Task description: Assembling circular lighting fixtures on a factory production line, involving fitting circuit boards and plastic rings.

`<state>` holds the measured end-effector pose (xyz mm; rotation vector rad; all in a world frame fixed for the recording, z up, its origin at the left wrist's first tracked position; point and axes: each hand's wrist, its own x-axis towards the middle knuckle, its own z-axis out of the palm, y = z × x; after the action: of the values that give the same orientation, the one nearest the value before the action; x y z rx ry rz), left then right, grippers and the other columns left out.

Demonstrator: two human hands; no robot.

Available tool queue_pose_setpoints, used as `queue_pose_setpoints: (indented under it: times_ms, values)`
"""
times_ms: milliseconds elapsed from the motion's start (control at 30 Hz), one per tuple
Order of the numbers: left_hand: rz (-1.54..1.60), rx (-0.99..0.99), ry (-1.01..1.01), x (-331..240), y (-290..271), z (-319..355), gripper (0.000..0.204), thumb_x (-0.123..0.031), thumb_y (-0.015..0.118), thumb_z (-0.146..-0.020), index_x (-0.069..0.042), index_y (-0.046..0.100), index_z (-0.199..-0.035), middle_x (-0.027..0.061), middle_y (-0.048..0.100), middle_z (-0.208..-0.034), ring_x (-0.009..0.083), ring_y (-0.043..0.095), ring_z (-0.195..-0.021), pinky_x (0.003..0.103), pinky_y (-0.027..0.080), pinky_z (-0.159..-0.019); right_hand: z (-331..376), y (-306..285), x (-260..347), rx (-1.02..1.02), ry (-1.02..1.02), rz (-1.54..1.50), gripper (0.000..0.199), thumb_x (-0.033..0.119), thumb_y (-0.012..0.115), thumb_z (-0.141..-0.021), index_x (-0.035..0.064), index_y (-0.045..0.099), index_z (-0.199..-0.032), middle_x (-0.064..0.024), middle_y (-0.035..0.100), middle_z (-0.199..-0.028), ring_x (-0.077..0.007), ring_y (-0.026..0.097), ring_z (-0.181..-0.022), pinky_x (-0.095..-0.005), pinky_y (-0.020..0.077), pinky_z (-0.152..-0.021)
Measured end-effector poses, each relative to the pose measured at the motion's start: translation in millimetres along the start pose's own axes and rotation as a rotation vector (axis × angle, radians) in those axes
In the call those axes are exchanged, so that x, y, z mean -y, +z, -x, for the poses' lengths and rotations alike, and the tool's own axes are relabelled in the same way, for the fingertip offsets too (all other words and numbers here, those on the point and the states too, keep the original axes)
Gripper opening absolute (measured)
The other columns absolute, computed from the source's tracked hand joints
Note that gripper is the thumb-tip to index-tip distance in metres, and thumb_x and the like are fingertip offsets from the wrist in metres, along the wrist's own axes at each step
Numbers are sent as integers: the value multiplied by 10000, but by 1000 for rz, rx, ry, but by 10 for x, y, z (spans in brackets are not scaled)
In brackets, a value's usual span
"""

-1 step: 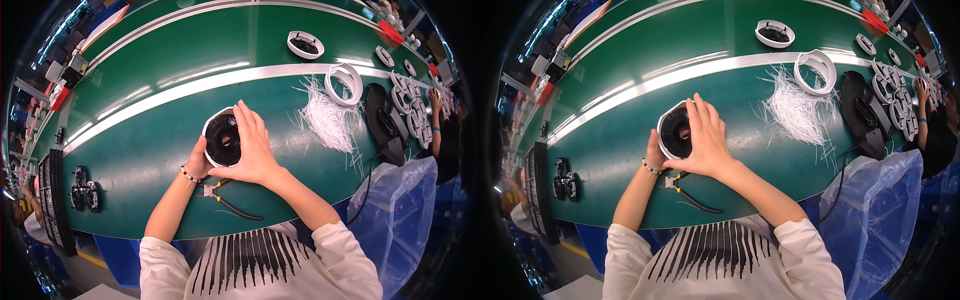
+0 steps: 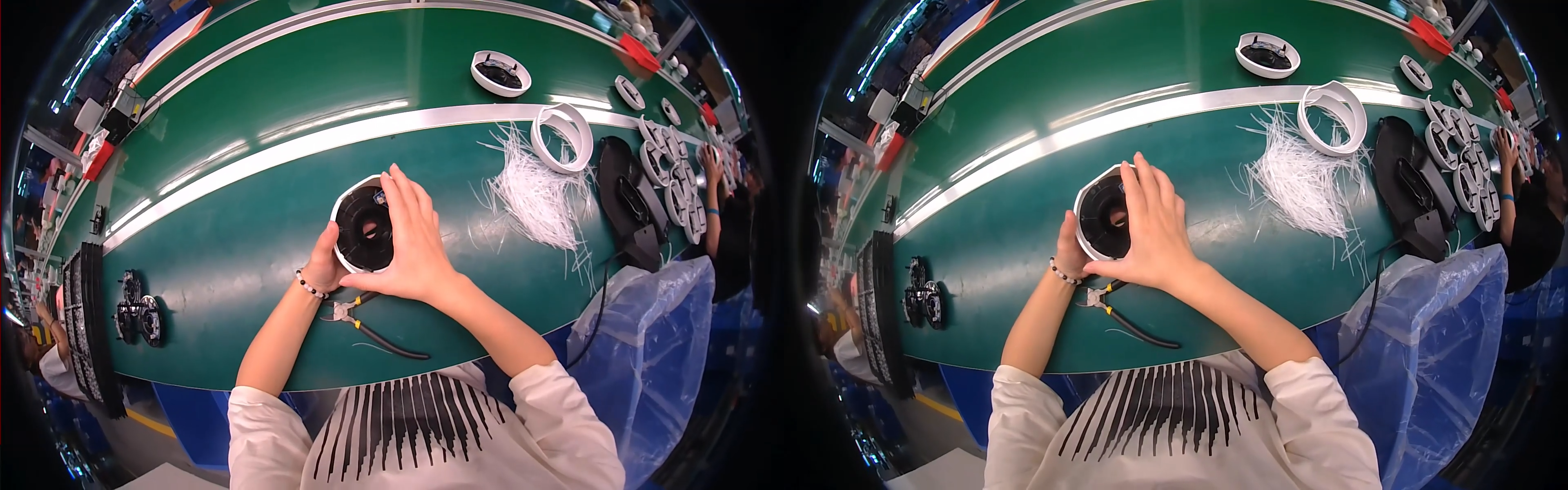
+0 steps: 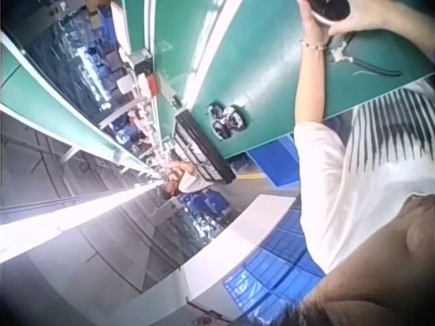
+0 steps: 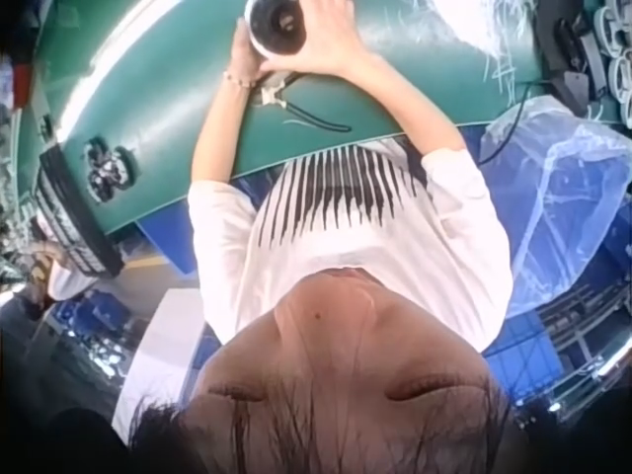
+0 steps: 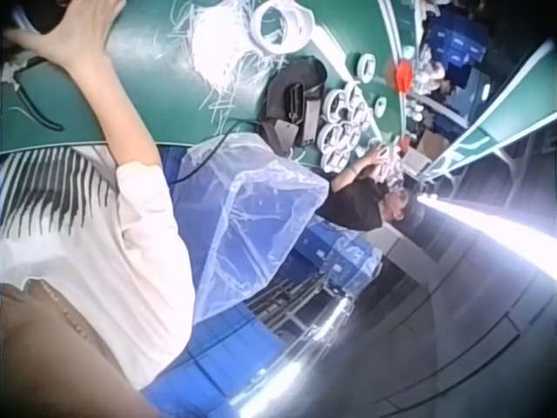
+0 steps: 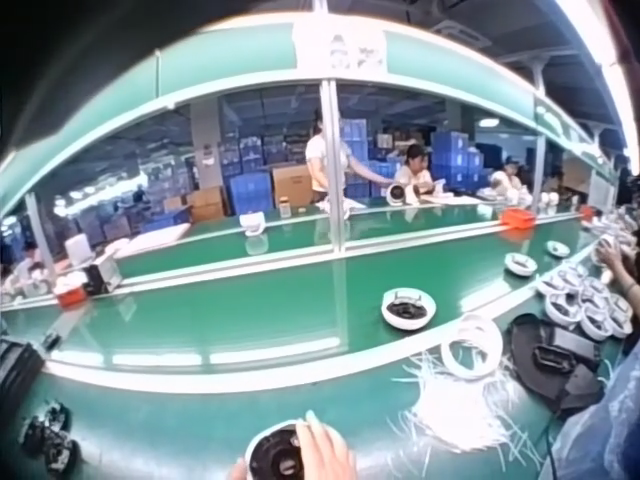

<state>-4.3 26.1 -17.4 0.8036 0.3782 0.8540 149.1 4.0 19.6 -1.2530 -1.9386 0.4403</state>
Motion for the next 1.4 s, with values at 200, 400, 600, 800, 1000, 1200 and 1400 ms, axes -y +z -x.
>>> queue_pose_setpoints:
  times_ms: [200, 400, 600, 800, 1000, 1200, 1400]
  values:
    - [89, -46, -13, -8, 3, 15, 547, -336, 472, -791, -33, 360, -1232, 107, 442, -1207, 204, 441, -1107, 360, 369, -937, 31, 86, 10, -44, -21, 27, 1091, 435, 768, -435, -24, 224, -1262, -235, 216, -1308, -387, 236, -1187, -479, 271, -876]
    - [115, -67, -15, -34, 37, 11, 504, -256, 463, -764, -17, 393, -1203, 105, 481, -1163, 209, 479, -1058, 351, 389, -910, 31, 116, 2, -47, -20, 29, 1059, 416, 758, -446, -28, 235, -1252, -231, 215, -1309, -382, 235, -1188, -471, 272, -862]
    - [132, -105, 3, -32, 60, -11, 518, -264, 453, -754, -11, 390, -1202, 111, 482, -1157, 223, 478, -1058, 355, 383, -917, 34, 161, -36, -58, -34, 91, 1067, 456, 737, -484, -1, 189, -1278, -243, 195, -1321, -414, 228, -1195, -505, 251, -893]
    - [18, -233, 2, -36, 173, -36, 602, -358, 481, -698, -26, 400, -1193, 86, 525, -1035, 196, 514, -946, 324, 426, -831, 79, 135, -59, -44, -36, 91, 1047, 519, 685, -530, -1, 194, -1294, -259, 127, -1349, -439, 160, -1227, -513, 201, -937]
    - [147, -281, 51, -35, -4, -6, 592, -423, 399, -769, -42, 386, -1222, 127, 443, -1222, 268, 454, -1105, 393, 364, -940, 66, 9, -56, 36, -213, 80, 862, 340, 731, -534, 54, 324, -1238, -159, 253, -1326, -364, 229, -1227, -520, 230, -937]
    - [303, -353, -125, -181, 31, -61, 611, -535, 362, -761, -92, 459, -1171, 119, 495, -1160, 294, 490, -1056, 491, 424, -829, -59, -104, -251, -274, -523, -155, 464, 47, 651, -589, 69, 521, -1034, -73, 563, -1040, -262, 526, -1007, -452, 349, -917]
    - [485, -170, -294, -215, 25, -72, 656, -534, 361, -765, -43, 401, -1198, 162, 472, -1166, 330, 493, -1035, 480, 426, -825, -86, -194, -217, -292, -514, -116, 329, 195, 728, -545, 61, 600, -817, -62, 619, -874, -233, 584, -869, -410, 424, -836]
